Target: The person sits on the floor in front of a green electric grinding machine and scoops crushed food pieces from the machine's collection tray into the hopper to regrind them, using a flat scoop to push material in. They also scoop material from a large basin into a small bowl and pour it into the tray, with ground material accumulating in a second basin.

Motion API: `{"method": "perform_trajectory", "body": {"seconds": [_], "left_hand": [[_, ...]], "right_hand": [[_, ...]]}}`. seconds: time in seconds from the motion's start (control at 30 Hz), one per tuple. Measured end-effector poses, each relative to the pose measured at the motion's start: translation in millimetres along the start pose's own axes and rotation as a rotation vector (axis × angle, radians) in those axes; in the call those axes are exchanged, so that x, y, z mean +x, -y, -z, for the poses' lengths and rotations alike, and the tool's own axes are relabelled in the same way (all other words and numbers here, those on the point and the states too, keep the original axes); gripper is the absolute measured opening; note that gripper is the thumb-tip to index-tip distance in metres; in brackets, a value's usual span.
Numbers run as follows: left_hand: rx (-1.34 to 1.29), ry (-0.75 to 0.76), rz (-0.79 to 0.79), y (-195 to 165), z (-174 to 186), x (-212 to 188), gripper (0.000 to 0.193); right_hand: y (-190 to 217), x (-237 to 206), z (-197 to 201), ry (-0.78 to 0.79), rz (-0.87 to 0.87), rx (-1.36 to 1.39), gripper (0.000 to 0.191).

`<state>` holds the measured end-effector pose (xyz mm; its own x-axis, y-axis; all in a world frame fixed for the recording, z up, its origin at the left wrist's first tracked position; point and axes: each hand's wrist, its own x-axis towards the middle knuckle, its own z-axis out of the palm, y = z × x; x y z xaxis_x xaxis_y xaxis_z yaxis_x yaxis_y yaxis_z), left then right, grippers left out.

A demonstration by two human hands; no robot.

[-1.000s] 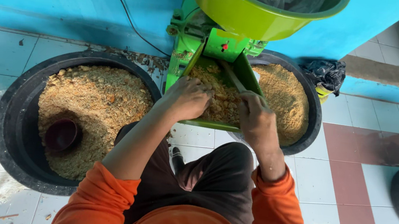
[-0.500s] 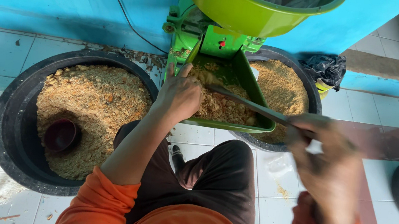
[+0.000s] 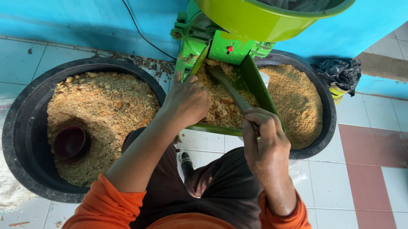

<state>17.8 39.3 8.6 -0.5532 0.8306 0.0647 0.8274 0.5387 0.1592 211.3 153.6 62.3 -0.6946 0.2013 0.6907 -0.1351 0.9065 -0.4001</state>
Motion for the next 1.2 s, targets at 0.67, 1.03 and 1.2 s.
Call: {"method": "perform_trajectory", "body": {"seconds": [0.67,1.03,1.2], "left_hand": [[0.308,0.276,-0.161,18.6,9.0,62.2,0.028],[0.252,-0.089,-0.143,32.6,3.4,96.8,0.016],[0.097,-0.069,-0.047,40.8,8.7,63.5,0.028]], "right_hand": [[-24.2,8.3,29.7,-0.037,-0.018,-0.109,0.013],[10.8,-5.3,141.7,-0.037,-0.302,0.037,0.019],[4.2,14.7,98.1,0.121,-0.102,0.031,0.016]]}}
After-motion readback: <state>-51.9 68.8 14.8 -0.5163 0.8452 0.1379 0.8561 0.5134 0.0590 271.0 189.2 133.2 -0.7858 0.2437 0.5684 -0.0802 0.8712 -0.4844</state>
